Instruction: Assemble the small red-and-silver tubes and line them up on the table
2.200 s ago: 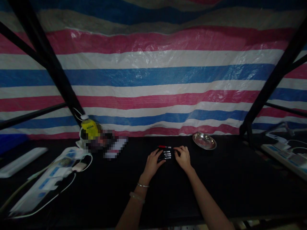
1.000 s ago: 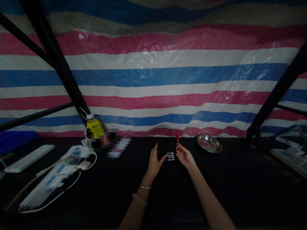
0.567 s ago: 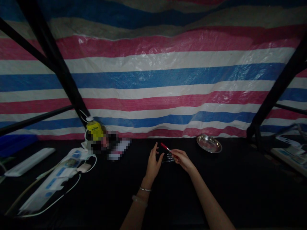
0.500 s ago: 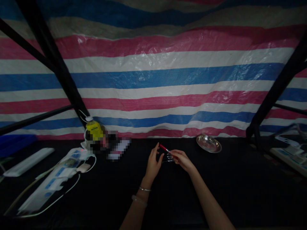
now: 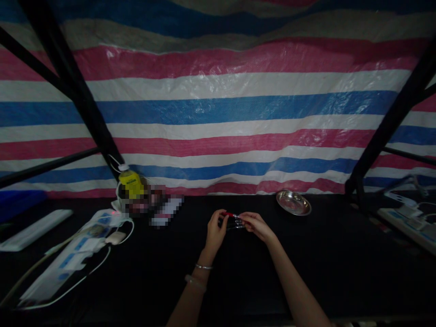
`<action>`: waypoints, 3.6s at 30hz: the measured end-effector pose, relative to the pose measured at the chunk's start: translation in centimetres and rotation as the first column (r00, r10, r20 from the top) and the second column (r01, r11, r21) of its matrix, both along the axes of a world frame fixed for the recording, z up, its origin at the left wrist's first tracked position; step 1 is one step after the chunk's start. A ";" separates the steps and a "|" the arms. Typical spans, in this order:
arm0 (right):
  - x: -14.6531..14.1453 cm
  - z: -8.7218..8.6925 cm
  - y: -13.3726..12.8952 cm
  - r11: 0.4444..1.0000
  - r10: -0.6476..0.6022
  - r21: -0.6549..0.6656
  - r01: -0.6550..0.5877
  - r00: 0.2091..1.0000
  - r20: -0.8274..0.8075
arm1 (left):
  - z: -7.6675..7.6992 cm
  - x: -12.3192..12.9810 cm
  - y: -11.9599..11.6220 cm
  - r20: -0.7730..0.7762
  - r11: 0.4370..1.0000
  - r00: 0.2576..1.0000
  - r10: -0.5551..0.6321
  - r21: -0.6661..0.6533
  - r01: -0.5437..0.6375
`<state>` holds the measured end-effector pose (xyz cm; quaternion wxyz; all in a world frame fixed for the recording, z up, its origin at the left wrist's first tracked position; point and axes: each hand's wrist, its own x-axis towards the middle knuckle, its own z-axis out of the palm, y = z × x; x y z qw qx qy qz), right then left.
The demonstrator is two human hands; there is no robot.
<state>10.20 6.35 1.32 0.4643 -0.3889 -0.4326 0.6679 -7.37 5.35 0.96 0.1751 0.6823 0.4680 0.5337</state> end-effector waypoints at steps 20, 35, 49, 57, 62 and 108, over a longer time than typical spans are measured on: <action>1.9 -0.2 0.7 0.993 -0.117 -0.045 0.109 0.950 -0.288 | -1.5 -1.1 1.1 -0.162 0.971 0.961 0.223 -0.049 -0.234; 2.3 -2.0 2.0 0.826 -0.541 0.174 0.536 0.841 -0.026 | -2.0 -1.4 1.1 -0.338 0.950 0.917 0.211 -0.151 -0.275; 2.2 -2.1 1.0 0.787 -0.611 0.594 0.167 0.347 0.711 | -1.6 -1.0 0.7 -0.520 0.959 0.838 0.163 -0.118 -0.259; 2.0 -1.2 0.3 0.851 -0.525 0.493 0.183 0.237 0.818 | -1.2 -0.1 0.1 -0.591 0.943 0.799 0.109 -0.192 -0.271; 1.9 -1.3 0.3 0.850 -0.526 0.486 0.204 0.256 0.811 | -1.3 -0.1 0.0 -0.585 0.959 0.810 0.038 -0.206 -0.194; -0.2 -1.4 -2.0 0.827 -0.559 0.562 0.012 -0.091 0.824 | -1.3 0.0 2.4 -0.520 0.980 0.832 -0.192 -0.147 0.134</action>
